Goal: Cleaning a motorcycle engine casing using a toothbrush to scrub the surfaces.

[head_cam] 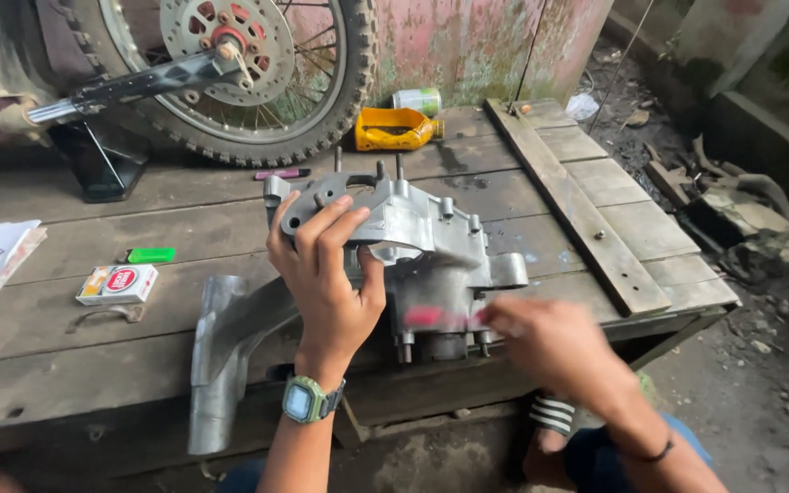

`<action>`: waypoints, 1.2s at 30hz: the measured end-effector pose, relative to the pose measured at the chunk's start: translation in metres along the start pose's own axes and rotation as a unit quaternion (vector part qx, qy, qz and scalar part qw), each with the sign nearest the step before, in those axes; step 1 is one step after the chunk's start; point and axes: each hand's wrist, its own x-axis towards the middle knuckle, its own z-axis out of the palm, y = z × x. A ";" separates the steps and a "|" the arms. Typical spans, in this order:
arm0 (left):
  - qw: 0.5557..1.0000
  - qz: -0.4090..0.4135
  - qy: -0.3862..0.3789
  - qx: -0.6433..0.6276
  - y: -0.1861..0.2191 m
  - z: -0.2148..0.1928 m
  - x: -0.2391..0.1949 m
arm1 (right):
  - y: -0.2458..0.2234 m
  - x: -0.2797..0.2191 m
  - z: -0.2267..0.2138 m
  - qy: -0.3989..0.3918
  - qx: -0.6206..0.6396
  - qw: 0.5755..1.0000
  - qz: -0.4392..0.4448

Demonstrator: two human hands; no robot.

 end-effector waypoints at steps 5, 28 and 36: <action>1.000 0.002 -0.005 -0.002 -0.001 0.000 0.000 | -0.004 -0.005 0.004 -0.012 -0.006 1.000 0.026; 1.000 0.006 -0.011 -0.003 0.002 -0.004 -0.001 | 0.011 -0.029 0.024 0.044 -0.064 0.997 0.029; 1.000 0.008 -0.005 -0.008 0.001 -0.002 0.001 | 0.000 -0.016 0.005 0.063 0.019 0.996 0.068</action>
